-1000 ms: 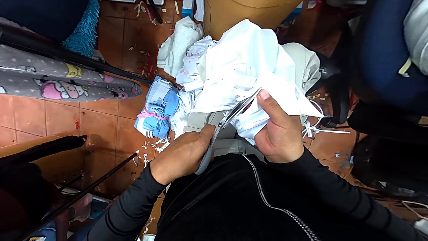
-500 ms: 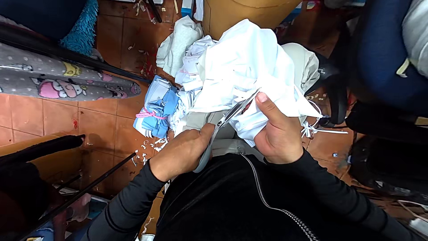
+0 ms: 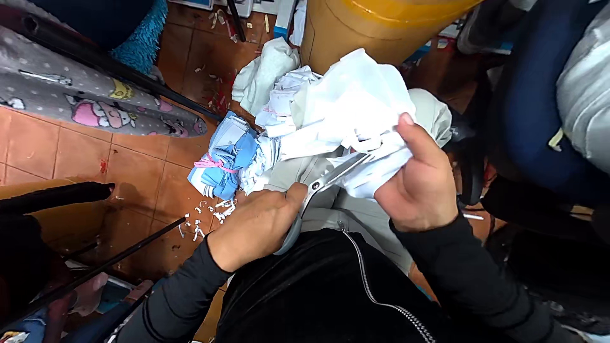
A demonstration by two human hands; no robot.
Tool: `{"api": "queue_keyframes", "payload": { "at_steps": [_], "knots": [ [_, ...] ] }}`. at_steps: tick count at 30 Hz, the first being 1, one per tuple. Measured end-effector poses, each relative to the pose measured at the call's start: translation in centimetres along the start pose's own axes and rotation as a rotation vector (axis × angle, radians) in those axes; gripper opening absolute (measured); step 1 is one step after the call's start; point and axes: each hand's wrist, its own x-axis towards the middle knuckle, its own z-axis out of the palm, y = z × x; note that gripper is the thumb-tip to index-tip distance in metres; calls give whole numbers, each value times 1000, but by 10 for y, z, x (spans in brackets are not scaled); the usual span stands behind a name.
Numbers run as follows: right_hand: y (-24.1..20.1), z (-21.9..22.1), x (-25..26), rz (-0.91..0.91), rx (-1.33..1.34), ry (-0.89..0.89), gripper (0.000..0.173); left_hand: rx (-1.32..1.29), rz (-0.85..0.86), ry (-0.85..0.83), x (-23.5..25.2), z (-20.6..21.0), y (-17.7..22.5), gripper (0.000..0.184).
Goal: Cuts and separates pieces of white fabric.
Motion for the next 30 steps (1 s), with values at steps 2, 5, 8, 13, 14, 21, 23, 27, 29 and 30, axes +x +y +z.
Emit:
{"api": "queue_keyframes", "payload": {
  "at_steps": [2, 5, 8, 13, 14, 21, 23, 27, 29, 30],
  "knots": [
    [-1, 9, -12, -100, 66, -94, 33, -48, 58, 80, -3, -2, 3, 26],
    [-2, 18, -26, -177, 101, -186, 40, -112, 112, 132, -8, -3, 7, 27],
    [0, 21, -28, -187, 129, -178, 41, -171, 121, 122, -11, -4, 6, 35],
    [4, 20, -31, -159, 151, -171, 43, -195, 89, 119, -10, -5, 6, 37],
    [6, 20, -31, -159, 158, -169, 42, -204, 86, 115, -9, -5, 8, 37],
    [13, 12, -34, -143, 192, -183, 34, -332, 178, 98, -3, -2, 8, 34],
    [13, 10, -34, -146, 201, -203, 34, -390, 212, 73, -2, -2, 6, 32],
    [12, 6, -33, -151, 182, -213, 34, -356, 218, 70, -4, -2, 4, 31],
    [12, 6, -34, -154, 163, -193, 32, -296, 193, 69, -5, -3, 3, 33],
    [11, 5, -34, -158, 151, -181, 30, -267, 185, 71, -5, -5, 3, 33]
  ]
}}
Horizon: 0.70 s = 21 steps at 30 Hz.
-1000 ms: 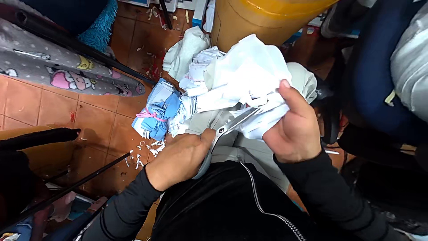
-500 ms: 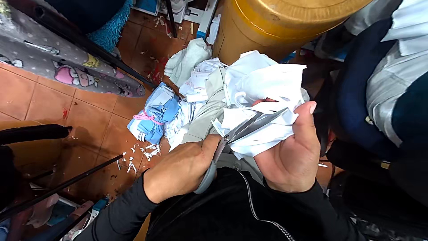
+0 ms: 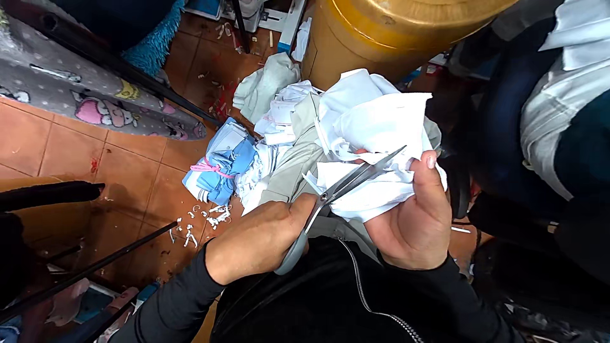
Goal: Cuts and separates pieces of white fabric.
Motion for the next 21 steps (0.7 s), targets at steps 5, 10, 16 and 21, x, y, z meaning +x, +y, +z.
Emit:
{"api": "queue_keyframes", "payload": {
  "at_steps": [5, 10, 16, 21],
  "knots": [
    [-4, -2, -1, -51, -107, 48, 26, 70, -6, -6, -1, 0, -1, 31],
    [-4, -7, -1, -87, -187, 81, 40, 155, -24, -12, 1, 2, -2, 31],
    [-10, -11, -2, -100, -311, 129, 31, 181, -35, -56, 0, -1, -2, 31],
    [-14, -13, -4, -106, -374, 122, 33, 165, -29, -68, -1, -2, -5, 29]
  ]
}}
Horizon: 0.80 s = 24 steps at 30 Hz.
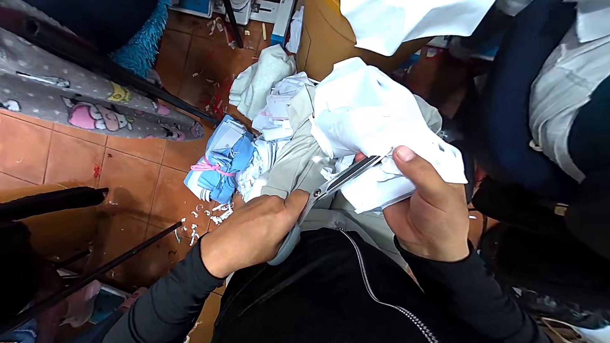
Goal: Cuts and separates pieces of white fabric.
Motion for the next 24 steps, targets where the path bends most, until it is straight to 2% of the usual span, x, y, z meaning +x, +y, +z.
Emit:
{"api": "queue_keyframes", "payload": {
  "at_steps": [9, 12, 24],
  "knots": [
    [-1, -4, 6, -65, -51, 20, 30, -50, -7, -39, 5, -2, 1, 33],
    [-1, -6, 2, -80, -97, -3, 35, -76, -13, -46, 6, -2, 3, 33],
    [-1, -7, -2, 21, -2, 17, 27, -37, -29, -94, 5, -4, 1, 33]
  ]
}}
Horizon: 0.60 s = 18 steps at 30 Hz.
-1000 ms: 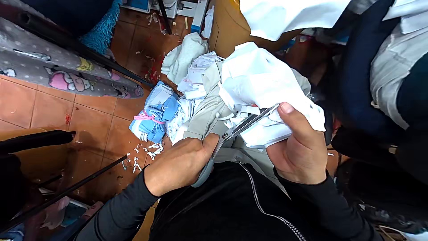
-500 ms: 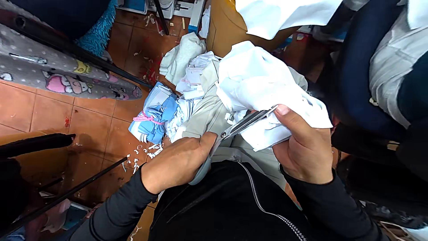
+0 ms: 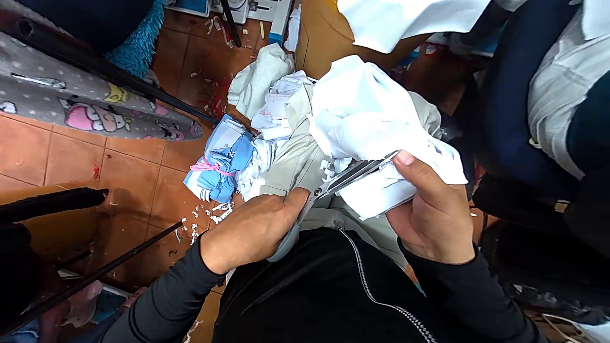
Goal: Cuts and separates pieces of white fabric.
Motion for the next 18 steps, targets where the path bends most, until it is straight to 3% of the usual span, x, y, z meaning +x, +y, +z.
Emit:
{"api": "queue_keyframes", "payload": {
  "at_steps": [8, 14, 16, 18],
  "knots": [
    [-3, -3, 2, -2, -72, -25, 31, 5, 50, 24, 1, 4, -8, 32],
    [-3, -15, 26, 131, -99, -73, 16, -24, -6, -1, 5, 6, -13, 32],
    [3, -33, 47, 148, -219, -52, 13, -36, -84, -61, 4, 7, -18, 35],
    [6, -62, 64, 148, -529, -27, 19, -87, -127, -57, 1, 11, -28, 37]
  ]
}}
